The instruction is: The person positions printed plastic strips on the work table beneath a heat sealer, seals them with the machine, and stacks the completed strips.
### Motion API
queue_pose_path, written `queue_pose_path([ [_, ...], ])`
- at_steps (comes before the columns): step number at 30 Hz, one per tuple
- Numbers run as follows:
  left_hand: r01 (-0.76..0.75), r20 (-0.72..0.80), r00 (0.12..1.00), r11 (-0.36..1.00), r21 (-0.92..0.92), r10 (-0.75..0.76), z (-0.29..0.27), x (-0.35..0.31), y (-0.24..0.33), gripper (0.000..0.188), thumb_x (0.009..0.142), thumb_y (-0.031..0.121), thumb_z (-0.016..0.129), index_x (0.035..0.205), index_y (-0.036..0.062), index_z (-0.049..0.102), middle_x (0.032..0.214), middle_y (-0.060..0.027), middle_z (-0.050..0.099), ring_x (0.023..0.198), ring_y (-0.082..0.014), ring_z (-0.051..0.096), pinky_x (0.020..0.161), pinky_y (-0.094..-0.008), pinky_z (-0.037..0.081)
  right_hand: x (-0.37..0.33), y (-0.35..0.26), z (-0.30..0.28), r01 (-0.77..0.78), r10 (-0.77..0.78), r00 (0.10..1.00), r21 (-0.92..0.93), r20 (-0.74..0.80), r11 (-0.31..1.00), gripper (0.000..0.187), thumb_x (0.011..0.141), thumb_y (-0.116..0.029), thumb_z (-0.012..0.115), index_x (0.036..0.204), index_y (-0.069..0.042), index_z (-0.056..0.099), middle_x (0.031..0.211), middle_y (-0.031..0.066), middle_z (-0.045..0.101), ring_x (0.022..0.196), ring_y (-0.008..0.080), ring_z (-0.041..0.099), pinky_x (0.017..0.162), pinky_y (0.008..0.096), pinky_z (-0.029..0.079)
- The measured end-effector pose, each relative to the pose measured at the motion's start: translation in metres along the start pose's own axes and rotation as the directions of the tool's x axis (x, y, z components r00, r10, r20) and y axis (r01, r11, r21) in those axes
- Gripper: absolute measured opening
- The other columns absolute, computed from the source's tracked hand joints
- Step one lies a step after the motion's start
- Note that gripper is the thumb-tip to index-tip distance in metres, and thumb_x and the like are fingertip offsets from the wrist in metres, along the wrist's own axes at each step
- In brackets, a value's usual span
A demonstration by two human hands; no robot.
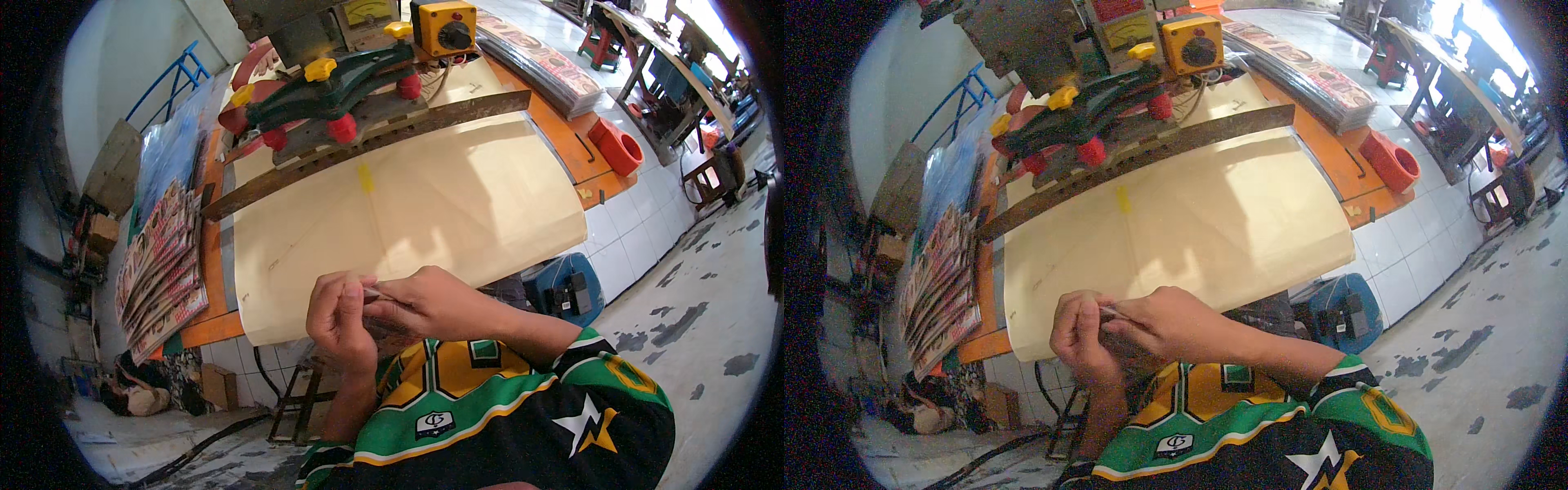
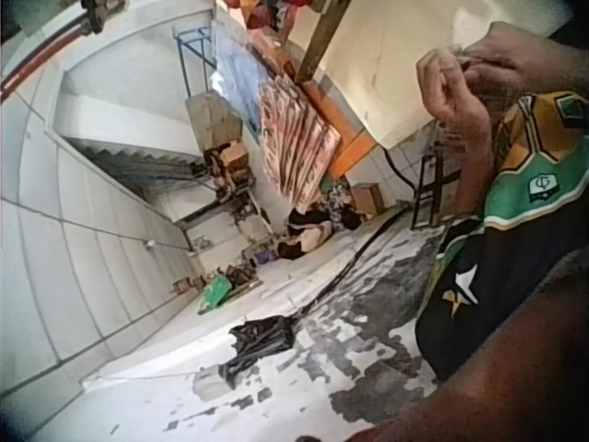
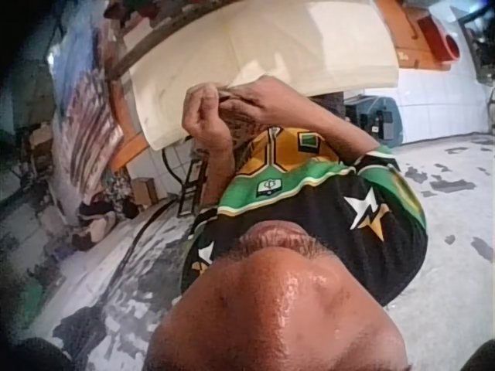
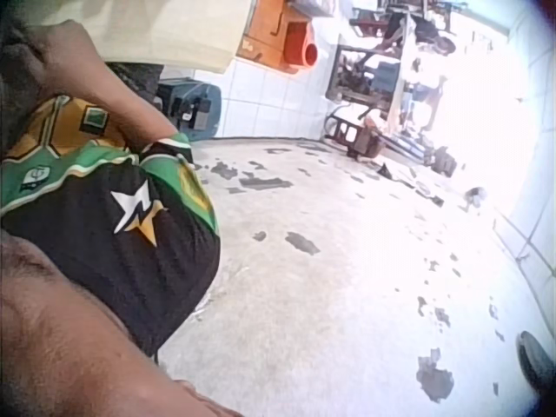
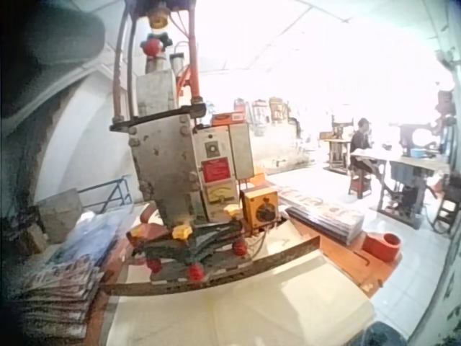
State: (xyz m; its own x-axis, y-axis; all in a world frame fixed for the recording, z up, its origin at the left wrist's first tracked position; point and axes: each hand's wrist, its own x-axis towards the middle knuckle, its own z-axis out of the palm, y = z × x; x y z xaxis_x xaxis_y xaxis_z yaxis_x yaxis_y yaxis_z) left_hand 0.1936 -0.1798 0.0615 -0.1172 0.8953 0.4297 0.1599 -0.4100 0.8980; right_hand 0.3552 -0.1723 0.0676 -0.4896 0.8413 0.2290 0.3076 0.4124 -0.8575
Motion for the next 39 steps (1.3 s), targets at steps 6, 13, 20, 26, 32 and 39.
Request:
queue_pose_path([
  [6,0.027,-0.119,0.992,0.998,-0.056,-0.034,-0.007,-0.007,-0.006,0.02,0.097,0.008,0.056,0.086,-0.0064,0.065,0.087,-0.0101,0.062,0.08,-0.0172,0.059,0.073,-0.029,0.046,0.002,-0.003,0.015,-0.057,0.058,0.998,-0.057,0.022,0.997,0.032,0.102,-0.036,0.055,0.111,-0.008,0.069,0.071,0.0252,0.064,0.065,0.0456,0.064,0.062,0.0556,0.05],
  [13,0.07,-0.185,0.977,0.979,-0.193,-0.106,-0.011,-0.012,-0.004,0.021,0.096,0.008,0.056,0.084,-0.0054,0.065,0.086,-0.0092,0.061,0.08,-0.0164,0.057,0.074,-0.0293,0.045,-0.002,-0.009,0.025,-0.041,0.041,0.999,-0.05,0.003,0.998,0.033,0.101,-0.037,0.055,0.109,-0.008,0.068,0.07,0.0245,0.064,0.065,0.0467,0.064,0.06,0.0556,0.05],
  [20,0.147,-0.231,0.92,0.825,-0.545,-0.317,-0.043,0.008,-0.019,0.023,0.105,0.022,0.053,0.091,0.0052,0.057,0.084,-0.0056,0.056,0.076,-0.0166,0.055,0.071,-0.0321,0.047,-0.012,0.005,0.048,0.149,-0.164,0.978,-0.121,-0.125,0.981,0.024,0.099,-0.027,0.062,0.113,-0.008,0.067,0.074,0.0185,0.067,0.065,0.0433,0.065,0.059,0.051,0.052],
  [26,0.09,-0.043,0.915,0.308,-0.947,-0.402,-0.134,0.001,-0.053,0.016,0.108,0.021,0.051,0.111,0.0073,0.059,0.075,0.0004,0.048,0.055,-0.0065,0.039,0.045,-0.018,0.034,-0.025,-0.01,0.002,0.162,-0.16,0.986,-0.052,0.039,0.985,0.03,0.097,-0.024,0.065,0.125,-0.011,0.064,0.086,0.018,0.07,0.075,0.0392,0.068,0.065,0.0481,0.055],
  [32,-0.182,-0.409,0.863,0.573,-0.799,-0.296,-0.278,0.003,-0.074,0.019,0.109,0.019,0.05,0.108,0.0012,0.056,0.069,0.0,0.04,0.054,-0.0081,0.034,0.044,-0.0213,0.033,-0.062,-0.001,-0.099,0.271,-0.257,0.962,0.203,-0.094,0.941,0.022,0.092,-0.012,0.071,0.112,-0.002,0.071,0.099,0.0152,0.076,0.084,0.0317,0.074,0.072,0.0385,0.056],
  [39,-0.173,-0.806,0.45,0.848,-0.502,-0.385,-0.587,-0.052,-0.213,0.03,0.111,0.032,0.04,0.117,0.0074,0.056,0.064,0.0028,0.044,0.047,-0.011,0.033,0.037,-0.0245,0.028,-0.241,0.086,-0.364,0.27,-0.101,0.817,0.221,-0.568,0.937,0.036,0.1,-0.038,0.065,0.107,-0.003,0.06,0.094,0.0071,0.063,0.075,0.0137,0.058,0.065,0.0279,0.049],
])
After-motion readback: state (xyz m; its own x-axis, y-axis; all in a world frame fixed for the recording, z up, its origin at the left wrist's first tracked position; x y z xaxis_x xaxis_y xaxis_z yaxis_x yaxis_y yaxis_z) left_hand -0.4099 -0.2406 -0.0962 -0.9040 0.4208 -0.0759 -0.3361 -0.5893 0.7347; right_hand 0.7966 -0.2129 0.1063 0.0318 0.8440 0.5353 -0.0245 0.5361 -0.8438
